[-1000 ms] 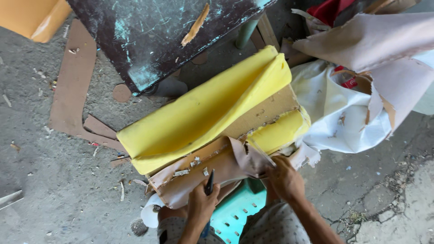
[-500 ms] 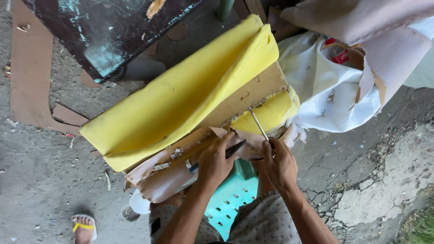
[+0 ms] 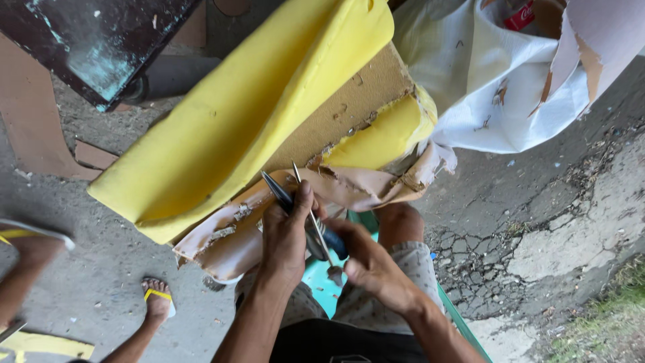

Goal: The person uses pliers and a metal rod to pull out staples and peel away the tan fabric covering a yellow foam cushion. They work along the edge of the cushion, removing staples and fabric pieces one by one.

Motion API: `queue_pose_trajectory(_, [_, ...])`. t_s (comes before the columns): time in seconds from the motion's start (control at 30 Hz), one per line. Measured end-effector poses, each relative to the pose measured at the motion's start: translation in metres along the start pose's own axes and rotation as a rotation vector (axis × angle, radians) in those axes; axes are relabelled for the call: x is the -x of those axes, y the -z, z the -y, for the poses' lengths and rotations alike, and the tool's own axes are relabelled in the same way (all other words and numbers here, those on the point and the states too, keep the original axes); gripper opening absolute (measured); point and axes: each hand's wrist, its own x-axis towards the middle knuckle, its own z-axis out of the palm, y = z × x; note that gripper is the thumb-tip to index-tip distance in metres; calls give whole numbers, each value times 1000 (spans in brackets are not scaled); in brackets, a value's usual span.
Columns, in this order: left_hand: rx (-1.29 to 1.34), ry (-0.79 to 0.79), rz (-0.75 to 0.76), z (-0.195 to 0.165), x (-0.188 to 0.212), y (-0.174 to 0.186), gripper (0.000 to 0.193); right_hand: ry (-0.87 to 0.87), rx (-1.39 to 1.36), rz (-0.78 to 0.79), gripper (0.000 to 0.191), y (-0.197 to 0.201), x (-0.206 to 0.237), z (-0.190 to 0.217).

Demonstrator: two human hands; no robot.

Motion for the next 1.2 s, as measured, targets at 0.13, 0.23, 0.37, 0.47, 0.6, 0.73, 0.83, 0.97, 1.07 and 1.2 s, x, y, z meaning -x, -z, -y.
queue_pose_trajectory(0.13, [155,60,43,-11,10,-7,39,-24,211,169,120,14,-7,12])
queue_pose_trajectory(0.23, [226,100,76,-18,14,-13,38,26,162,442,115,25,-9,18])
queue_pose_trajectory(0.37, [218,60,23,-31,1,-9,34,-177,53,397,109,46,9,17])
queue_pose_trajectory(0.47, [300,-146,-73,-42,-22,11,34,-251,178,352,91,70,26,23])
queue_pose_trajectory(0.6, [-398,-68,-3,-36,-39,34,39,-422,510,80,55,105,24,59])
queue_pose_trajectory(0.73, [-1027,-331,-2,-11,-48,41,22,-577,1006,-75,31,112,-18,105])
queue_pose_trajectory(0.83, [-1095,-606,-101,9,-55,42,16,-668,1252,5,32,97,-57,129])
queue_pose_trajectory(0.97, [-1119,-732,-187,26,-58,45,16,-708,1381,61,28,79,-83,149])
queue_pose_trajectory(1.07, [-1076,-713,-199,34,-57,46,15,-766,1405,19,33,74,-84,154])
queue_pose_trajectory(1.2, [-1112,-707,-279,47,-56,43,21,-790,1379,-59,26,79,-90,155])
